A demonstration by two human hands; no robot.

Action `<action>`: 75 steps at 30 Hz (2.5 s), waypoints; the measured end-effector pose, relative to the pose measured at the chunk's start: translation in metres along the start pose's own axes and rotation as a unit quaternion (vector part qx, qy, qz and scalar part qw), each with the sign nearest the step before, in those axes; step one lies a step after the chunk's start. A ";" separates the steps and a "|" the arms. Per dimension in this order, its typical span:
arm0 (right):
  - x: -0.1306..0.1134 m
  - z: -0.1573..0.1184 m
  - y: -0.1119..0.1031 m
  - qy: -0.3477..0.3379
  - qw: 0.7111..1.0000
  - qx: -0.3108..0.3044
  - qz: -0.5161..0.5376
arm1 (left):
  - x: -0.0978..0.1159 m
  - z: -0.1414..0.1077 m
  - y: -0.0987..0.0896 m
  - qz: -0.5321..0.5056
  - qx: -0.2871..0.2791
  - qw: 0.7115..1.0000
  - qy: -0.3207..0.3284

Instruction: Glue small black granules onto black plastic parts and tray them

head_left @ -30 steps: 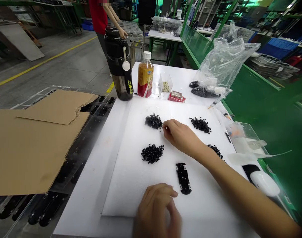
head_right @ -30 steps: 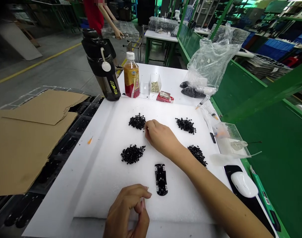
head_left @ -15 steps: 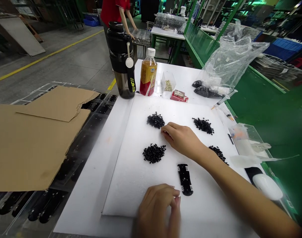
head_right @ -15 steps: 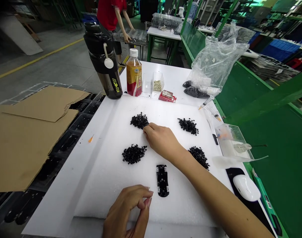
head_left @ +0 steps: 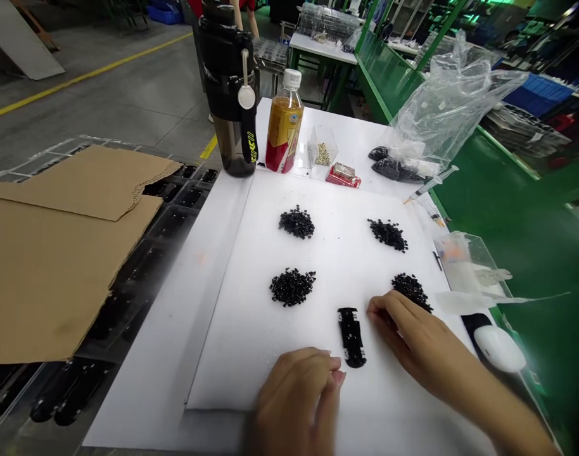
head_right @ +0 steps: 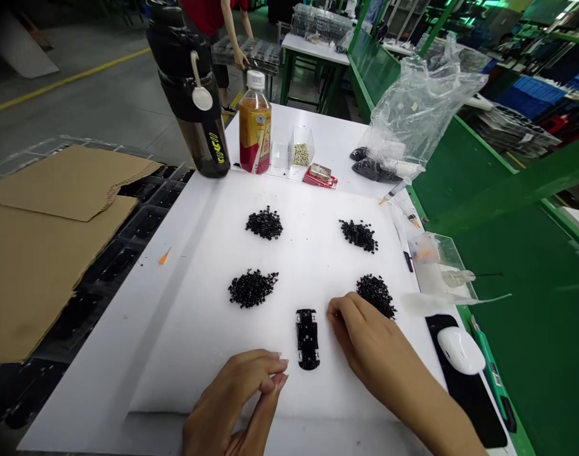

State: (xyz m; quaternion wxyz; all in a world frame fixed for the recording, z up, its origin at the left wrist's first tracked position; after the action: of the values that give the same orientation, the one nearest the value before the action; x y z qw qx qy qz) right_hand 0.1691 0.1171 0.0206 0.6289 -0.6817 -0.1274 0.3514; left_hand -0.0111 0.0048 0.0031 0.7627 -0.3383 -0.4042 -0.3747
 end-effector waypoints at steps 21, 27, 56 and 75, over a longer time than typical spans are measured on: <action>-0.029 -0.024 -0.002 0.002 0.995 0.024 0.094 | -0.002 -0.002 0.008 0.159 -0.134 0.974 0.094; -0.054 -0.043 0.024 -0.036 0.998 0.040 0.038 | -0.002 -0.002 0.016 0.198 -0.145 0.962 0.121; -0.056 -0.065 0.027 -0.159 0.984 0.081 0.007 | 0.000 0.000 0.018 0.191 -0.146 0.964 0.117; 0.009 -0.087 0.005 0.272 0.789 0.531 0.143 | -0.007 0.037 0.034 0.232 -0.376 0.871 0.213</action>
State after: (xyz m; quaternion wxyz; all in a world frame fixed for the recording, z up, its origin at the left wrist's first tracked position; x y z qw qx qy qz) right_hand 0.2299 0.0544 0.0101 0.8430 -0.3177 0.3550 0.2498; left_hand 0.0017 0.0541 0.0067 0.7106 -0.5955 0.0303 -0.3734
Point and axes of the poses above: each hand's wrist, its own z-axis towards the middle knuckle, its own y-axis out of the palm, x = y × z, the point moved 4 cm from there along z, towards the middle knuckle
